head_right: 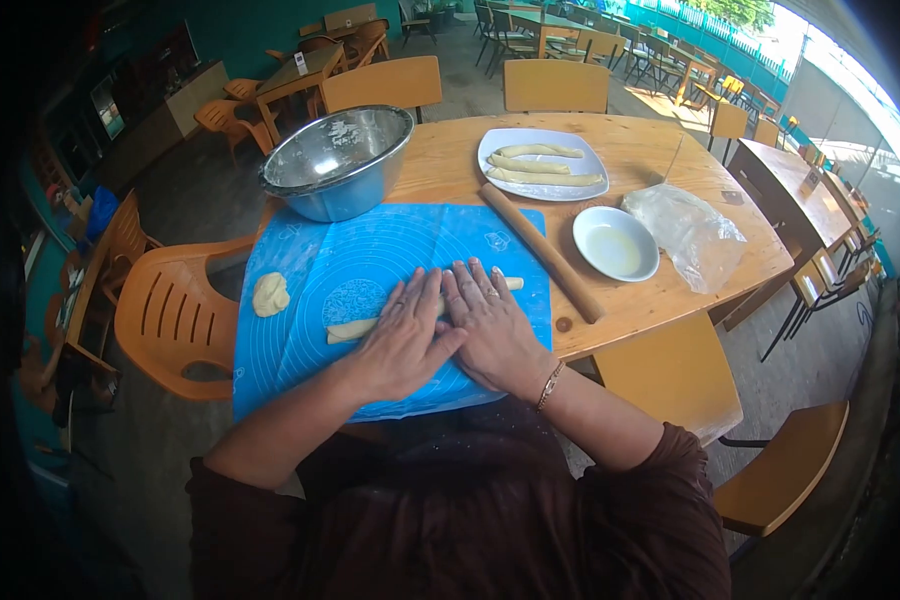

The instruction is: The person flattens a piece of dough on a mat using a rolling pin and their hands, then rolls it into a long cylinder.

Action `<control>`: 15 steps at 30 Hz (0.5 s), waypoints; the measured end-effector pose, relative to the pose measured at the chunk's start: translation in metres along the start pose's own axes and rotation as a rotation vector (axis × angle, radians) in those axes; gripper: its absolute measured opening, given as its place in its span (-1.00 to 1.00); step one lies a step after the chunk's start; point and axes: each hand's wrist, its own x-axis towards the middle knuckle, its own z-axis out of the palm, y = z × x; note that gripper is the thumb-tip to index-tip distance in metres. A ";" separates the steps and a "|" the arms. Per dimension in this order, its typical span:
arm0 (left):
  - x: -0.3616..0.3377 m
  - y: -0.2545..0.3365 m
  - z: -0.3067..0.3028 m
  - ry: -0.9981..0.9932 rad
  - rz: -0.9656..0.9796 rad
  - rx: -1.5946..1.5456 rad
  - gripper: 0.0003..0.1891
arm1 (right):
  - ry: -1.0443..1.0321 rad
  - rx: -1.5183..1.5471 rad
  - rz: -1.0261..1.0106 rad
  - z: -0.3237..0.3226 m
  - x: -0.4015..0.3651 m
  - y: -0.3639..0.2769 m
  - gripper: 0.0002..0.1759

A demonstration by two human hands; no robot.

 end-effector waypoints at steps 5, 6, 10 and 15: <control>0.029 -0.002 0.013 -0.060 -0.037 0.074 0.06 | -0.015 -0.060 -0.047 0.013 0.012 0.022 -0.07; 0.039 -0.005 0.011 -0.063 -0.022 0.073 0.06 | -0.049 -0.087 -0.036 0.013 0.020 0.026 -0.08; 0.062 -0.019 0.003 -0.147 -0.193 0.106 0.10 | -0.184 0.035 0.149 0.005 0.051 0.027 -0.09; 0.036 -0.007 0.003 -0.164 -0.102 0.171 0.16 | -0.155 -0.003 0.056 0.000 0.017 0.015 -0.06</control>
